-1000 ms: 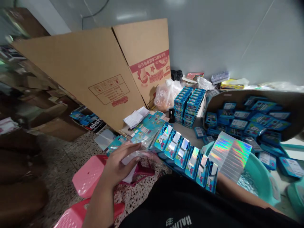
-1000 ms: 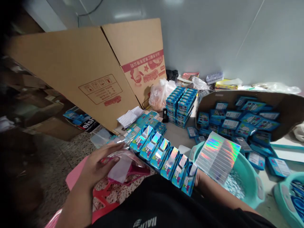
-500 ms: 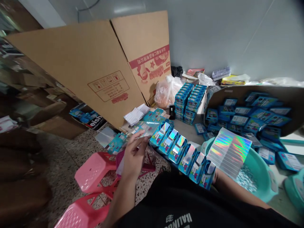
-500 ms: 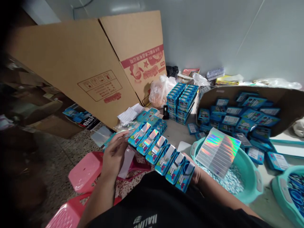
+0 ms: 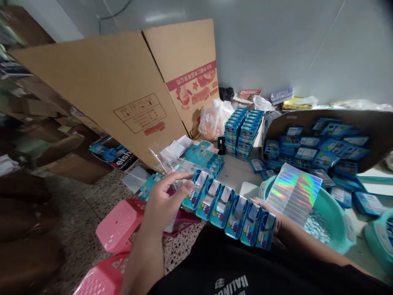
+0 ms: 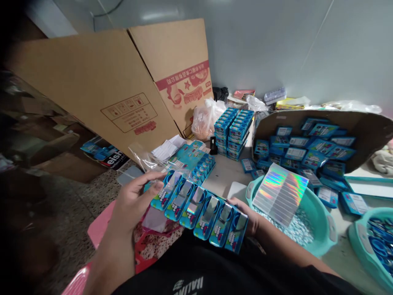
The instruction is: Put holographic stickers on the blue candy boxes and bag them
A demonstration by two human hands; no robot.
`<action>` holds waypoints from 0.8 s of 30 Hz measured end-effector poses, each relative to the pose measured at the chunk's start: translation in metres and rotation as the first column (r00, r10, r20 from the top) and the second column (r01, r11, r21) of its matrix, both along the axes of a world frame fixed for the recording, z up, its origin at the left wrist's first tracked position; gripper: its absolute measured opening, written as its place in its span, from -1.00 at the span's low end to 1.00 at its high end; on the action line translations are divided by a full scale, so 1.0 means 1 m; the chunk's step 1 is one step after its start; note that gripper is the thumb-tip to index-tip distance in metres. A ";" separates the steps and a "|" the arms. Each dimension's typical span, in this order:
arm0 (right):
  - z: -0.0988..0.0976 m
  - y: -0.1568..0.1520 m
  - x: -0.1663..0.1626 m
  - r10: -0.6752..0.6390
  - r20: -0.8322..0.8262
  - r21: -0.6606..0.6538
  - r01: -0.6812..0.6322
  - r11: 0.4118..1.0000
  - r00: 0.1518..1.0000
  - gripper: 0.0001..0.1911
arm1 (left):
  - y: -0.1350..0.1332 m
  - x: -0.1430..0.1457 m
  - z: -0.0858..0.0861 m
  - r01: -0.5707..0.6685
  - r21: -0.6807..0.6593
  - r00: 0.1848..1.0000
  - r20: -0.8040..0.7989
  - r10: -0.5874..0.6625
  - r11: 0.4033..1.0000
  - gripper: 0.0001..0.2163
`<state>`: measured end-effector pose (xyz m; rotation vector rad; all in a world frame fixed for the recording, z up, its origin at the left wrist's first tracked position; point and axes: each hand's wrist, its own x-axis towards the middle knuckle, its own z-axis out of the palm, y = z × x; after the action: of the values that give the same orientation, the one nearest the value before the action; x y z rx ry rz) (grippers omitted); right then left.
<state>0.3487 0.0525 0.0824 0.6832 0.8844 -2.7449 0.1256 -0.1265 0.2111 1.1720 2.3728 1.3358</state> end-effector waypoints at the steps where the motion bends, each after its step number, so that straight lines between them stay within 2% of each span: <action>1: 0.000 -0.001 0.000 0.012 0.015 -0.042 -0.011 0.999 1.000 -0.64 | -0.003 -0.004 0.005 0.006 -0.073 1.000 0.023 -0.004 0.997 -0.71; 4: 0.002 -0.003 0.000 0.079 0.029 -0.153 -0.073 0.985 0.996 -0.58 | -0.006 -0.009 0.014 -0.026 -0.181 1.000 -0.002 0.026 0.983 -0.77; 7: 0.003 -0.006 -0.002 0.119 -0.004 -0.194 -0.118 0.974 0.993 -0.51 | -0.002 0.000 0.014 -0.160 -0.152 0.966 -0.227 0.123 0.975 -0.81; 9: 0.001 -0.008 -0.003 0.125 -0.023 -0.206 -0.127 0.970 0.992 -0.49 | 0.002 0.008 0.012 -0.206 -0.115 0.895 -0.424 0.139 0.972 -0.84; 11: -0.002 -0.010 -0.003 0.132 -0.039 -0.224 -0.137 0.965 0.991 -0.46 | 0.003 0.014 0.008 -0.146 -0.088 0.791 -0.609 0.063 0.985 -0.88; 13: -0.005 -0.012 -0.001 0.145 -0.055 -0.247 -0.154 0.957 0.988 -0.42 | 0.001 0.015 0.005 -0.018 -0.090 0.666 -0.744 -0.055 0.996 -0.91; 15: -0.006 -0.014 0.002 0.156 -0.073 -0.265 -0.170 0.949 0.985 -0.41 | -0.004 0.015 0.002 0.085 -0.096 0.561 -0.818 -0.127 0.992 -0.89; 16: -0.006 -0.014 0.004 0.148 -0.079 -0.270 -0.164 0.949 0.986 -0.42 | -0.008 0.015 0.000 0.111 -0.089 0.533 -0.835 -0.135 0.990 -0.87; 18: -0.005 -0.016 0.008 0.110 -0.071 -0.278 -0.125 0.952 0.991 -0.48 | -0.014 0.018 -0.003 0.097 -0.056 0.536 -0.838 -0.100 0.994 -0.82; 22: -0.003 -0.017 0.014 0.055 -0.001 -0.281 -0.053 0.958 0.998 -0.57 | -0.020 0.035 -0.011 -0.066 -0.010 0.643 -0.765 0.035 0.998 -0.69; 24: -0.003 -0.018 0.017 0.045 -0.002 -0.293 -0.044 0.955 0.999 -0.57 | -0.017 0.044 -0.015 -0.131 0.024 0.672 -0.733 0.107 0.991 -0.70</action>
<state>0.3658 0.0343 0.0793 0.6041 0.4681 -2.7498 0.1691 -0.1437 0.1964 1.8498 3.0284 0.9373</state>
